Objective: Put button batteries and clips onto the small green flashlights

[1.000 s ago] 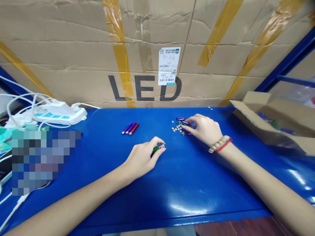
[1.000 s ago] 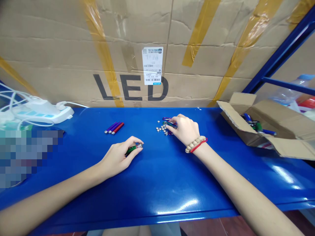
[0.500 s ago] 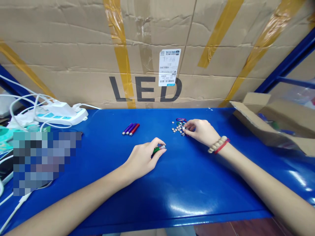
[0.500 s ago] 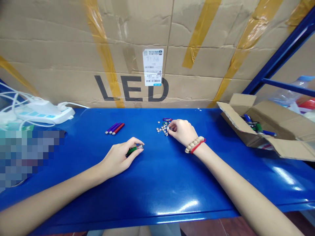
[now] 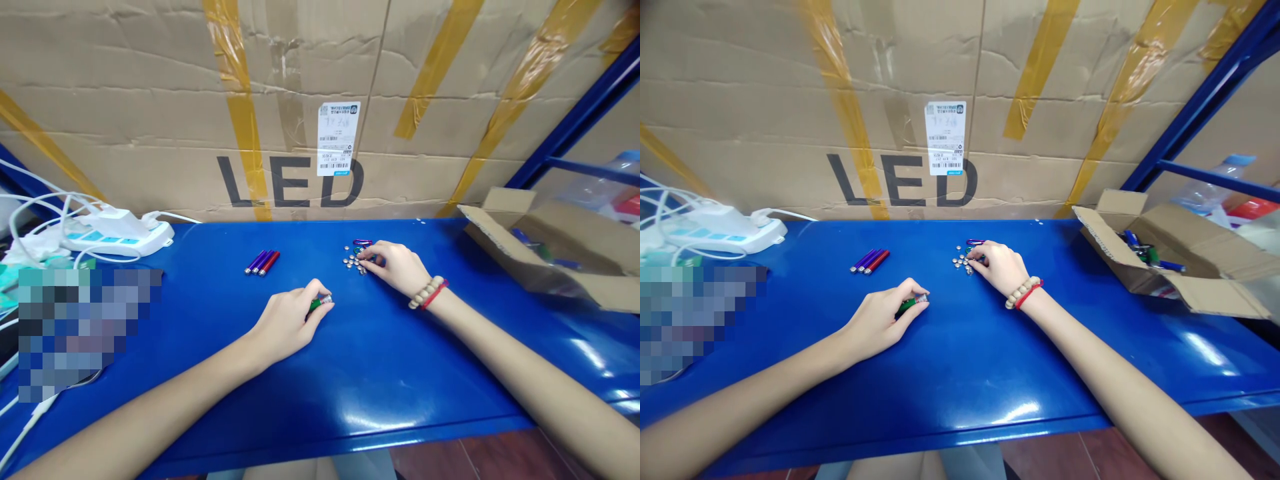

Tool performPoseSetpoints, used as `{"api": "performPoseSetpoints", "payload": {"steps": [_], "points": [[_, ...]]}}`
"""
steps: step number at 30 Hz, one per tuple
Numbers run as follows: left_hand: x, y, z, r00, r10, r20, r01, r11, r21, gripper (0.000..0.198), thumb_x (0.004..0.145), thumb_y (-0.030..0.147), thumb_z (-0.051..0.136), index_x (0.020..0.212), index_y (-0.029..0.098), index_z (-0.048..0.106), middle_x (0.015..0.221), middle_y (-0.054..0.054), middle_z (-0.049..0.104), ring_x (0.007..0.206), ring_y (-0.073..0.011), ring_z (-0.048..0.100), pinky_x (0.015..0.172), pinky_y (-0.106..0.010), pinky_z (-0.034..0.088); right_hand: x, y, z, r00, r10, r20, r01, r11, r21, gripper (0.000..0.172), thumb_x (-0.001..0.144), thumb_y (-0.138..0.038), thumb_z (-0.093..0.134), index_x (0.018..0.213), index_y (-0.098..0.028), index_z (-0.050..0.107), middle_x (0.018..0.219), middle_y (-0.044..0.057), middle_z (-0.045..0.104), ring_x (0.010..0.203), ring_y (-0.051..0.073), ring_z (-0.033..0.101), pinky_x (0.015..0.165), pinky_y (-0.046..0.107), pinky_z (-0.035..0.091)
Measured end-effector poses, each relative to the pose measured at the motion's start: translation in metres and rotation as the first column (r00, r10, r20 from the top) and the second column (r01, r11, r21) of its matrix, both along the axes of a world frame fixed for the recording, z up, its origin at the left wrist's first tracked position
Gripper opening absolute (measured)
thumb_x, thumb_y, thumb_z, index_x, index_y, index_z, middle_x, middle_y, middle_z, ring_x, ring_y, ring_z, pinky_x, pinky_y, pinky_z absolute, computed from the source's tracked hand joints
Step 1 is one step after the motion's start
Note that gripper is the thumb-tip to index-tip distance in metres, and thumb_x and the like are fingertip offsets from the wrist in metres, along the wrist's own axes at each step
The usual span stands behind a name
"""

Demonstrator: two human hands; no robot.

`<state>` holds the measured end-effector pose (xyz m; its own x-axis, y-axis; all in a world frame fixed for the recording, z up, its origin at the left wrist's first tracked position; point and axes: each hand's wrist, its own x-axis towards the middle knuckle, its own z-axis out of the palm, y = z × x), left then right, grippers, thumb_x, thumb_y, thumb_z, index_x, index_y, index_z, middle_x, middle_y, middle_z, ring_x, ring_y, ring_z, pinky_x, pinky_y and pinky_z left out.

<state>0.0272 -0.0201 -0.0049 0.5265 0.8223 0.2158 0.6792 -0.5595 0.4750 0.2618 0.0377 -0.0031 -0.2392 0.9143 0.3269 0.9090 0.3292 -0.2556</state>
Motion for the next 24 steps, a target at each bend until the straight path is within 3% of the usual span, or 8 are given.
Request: {"api": "performPoseSetpoints", "payload": {"steps": [6, 10, 16, 20, 24], "points": [[-0.001, 0.0, 0.003, 1.0, 0.002, 0.025, -0.002, 1.0, -0.027, 0.017, 0.091, 0.034, 0.035, 0.098, 0.023, 0.046, 0.093, 0.0, 0.067, 0.082, -0.0176, 0.065, 0.068, -0.027, 0.046, 0.004, 0.005, -0.002, 0.999, 0.008, -0.044, -0.008, 1.0, 0.01, 0.015, 0.08, -0.027, 0.057, 0.084, -0.018, 0.068, 0.081, 0.003, 0.067, 0.067, 0.013, 0.059, 0.062, 0.023, 0.044], [-0.001, -0.002, 0.006, 1.0, 0.003, 0.016, -0.002, 0.999, -0.045, 0.018, 0.091, 0.034, 0.032, 0.098, 0.023, 0.044, 0.088, 0.001, 0.066, 0.077, -0.0171, 0.064, 0.066, -0.027, 0.045, 0.003, 0.004, -0.002, 0.999, 0.022, -0.031, -0.022, 1.0, 0.018, 0.014, 0.079, -0.027, 0.058, 0.085, -0.02, 0.068, 0.081, 0.002, 0.067, 0.064, 0.012, 0.059, 0.059, 0.022, 0.043], [0.0, -0.002, 0.006, 1.0, 0.001, 0.006, -0.001, 0.999, -0.04, 0.017, 0.091, 0.034, 0.032, 0.098, 0.023, 0.043, 0.084, 0.002, 0.064, 0.071, -0.0156, 0.063, 0.063, -0.025, 0.042, -0.005, -0.008, 0.013, 0.999, -0.045, -0.014, 0.047, 0.988, 0.148, 0.028, 0.081, -0.046, 0.054, 0.083, -0.024, 0.07, 0.083, 0.002, 0.069, 0.069, 0.014, 0.061, 0.052, 0.021, 0.037], [-0.001, -0.002, 0.005, 1.0, -0.002, 0.028, 0.003, 0.999, -0.048, 0.015, 0.091, 0.032, 0.032, 0.098, 0.023, 0.042, 0.081, 0.002, 0.063, 0.067, -0.0141, 0.061, 0.061, -0.024, 0.041, -0.011, -0.013, 0.012, 0.998, -0.066, 0.016, 0.066, 0.998, 0.009, 0.023, 0.072, -0.045, 0.064, 0.079, -0.024, 0.07, 0.075, -0.001, 0.07, 0.065, 0.015, 0.063, 0.048, 0.021, 0.037], [-0.002, 0.0, 0.002, 0.996, 0.012, 0.085, -0.006, 0.997, -0.071, 0.013, 0.091, 0.029, 0.03, 0.099, 0.022, 0.037, 0.073, 0.003, 0.06, 0.058, -0.0129, 0.058, 0.057, -0.023, 0.04, -0.01, -0.013, 0.008, 0.998, -0.021, -0.051, 0.017, 0.997, -0.076, 0.011, 0.071, -0.031, 0.068, 0.076, -0.021, 0.07, 0.073, 0.0, 0.07, 0.066, 0.015, 0.065, 0.059, 0.024, 0.046]]}}
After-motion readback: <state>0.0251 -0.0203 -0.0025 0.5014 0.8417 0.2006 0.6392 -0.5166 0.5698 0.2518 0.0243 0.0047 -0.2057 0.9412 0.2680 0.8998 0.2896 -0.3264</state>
